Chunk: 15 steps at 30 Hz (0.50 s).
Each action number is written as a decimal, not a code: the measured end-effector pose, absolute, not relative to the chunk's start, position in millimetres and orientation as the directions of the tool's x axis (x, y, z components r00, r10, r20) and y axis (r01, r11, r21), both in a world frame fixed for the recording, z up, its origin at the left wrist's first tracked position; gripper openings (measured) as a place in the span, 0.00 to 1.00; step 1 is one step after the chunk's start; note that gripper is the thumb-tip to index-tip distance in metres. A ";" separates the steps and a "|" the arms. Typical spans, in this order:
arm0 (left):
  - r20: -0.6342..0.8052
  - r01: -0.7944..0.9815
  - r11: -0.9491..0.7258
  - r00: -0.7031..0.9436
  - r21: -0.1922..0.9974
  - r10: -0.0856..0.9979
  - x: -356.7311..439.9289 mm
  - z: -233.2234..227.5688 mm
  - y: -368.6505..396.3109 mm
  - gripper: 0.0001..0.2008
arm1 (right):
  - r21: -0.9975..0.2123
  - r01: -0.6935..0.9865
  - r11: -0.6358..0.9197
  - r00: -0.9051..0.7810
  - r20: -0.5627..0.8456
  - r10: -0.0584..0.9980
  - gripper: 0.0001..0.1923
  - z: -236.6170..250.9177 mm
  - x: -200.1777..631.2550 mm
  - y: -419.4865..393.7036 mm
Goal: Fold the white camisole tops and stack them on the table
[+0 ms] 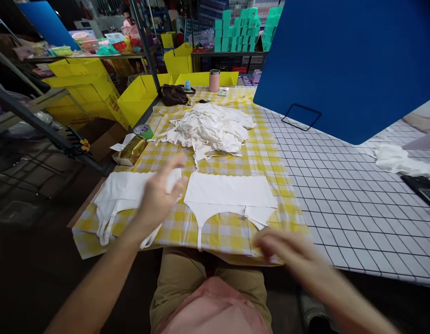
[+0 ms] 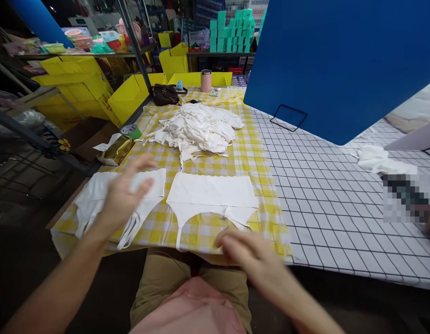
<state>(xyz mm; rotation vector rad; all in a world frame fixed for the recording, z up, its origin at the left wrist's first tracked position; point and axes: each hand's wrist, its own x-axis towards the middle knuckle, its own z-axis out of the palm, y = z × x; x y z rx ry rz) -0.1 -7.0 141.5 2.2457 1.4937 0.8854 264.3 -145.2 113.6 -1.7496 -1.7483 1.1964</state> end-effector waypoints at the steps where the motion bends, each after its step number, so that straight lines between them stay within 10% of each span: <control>1: 0.246 0.711 -0.427 0.349 0.559 0.904 5.0 125.2 -7.3 0.20 | -0.816 0.537 -0.214 -0.241 -0.392 0.888 0.20 91.8 241.3 -150.0; 6: -0.116 0.700 -0.527 0.648 0.482 0.753 29.5 38.2 -13.4 0.24 | -0.739 0.189 -0.646 -0.162 -0.673 0.722 0.42 -25.5 155.1 -171.5; 15: -0.127 0.633 -0.646 0.749 0.427 0.650 24.5 10.1 -10.6 0.27 | -0.876 -0.111 -0.469 -0.221 -0.438 0.871 0.24 -18.0 121.1 -171.6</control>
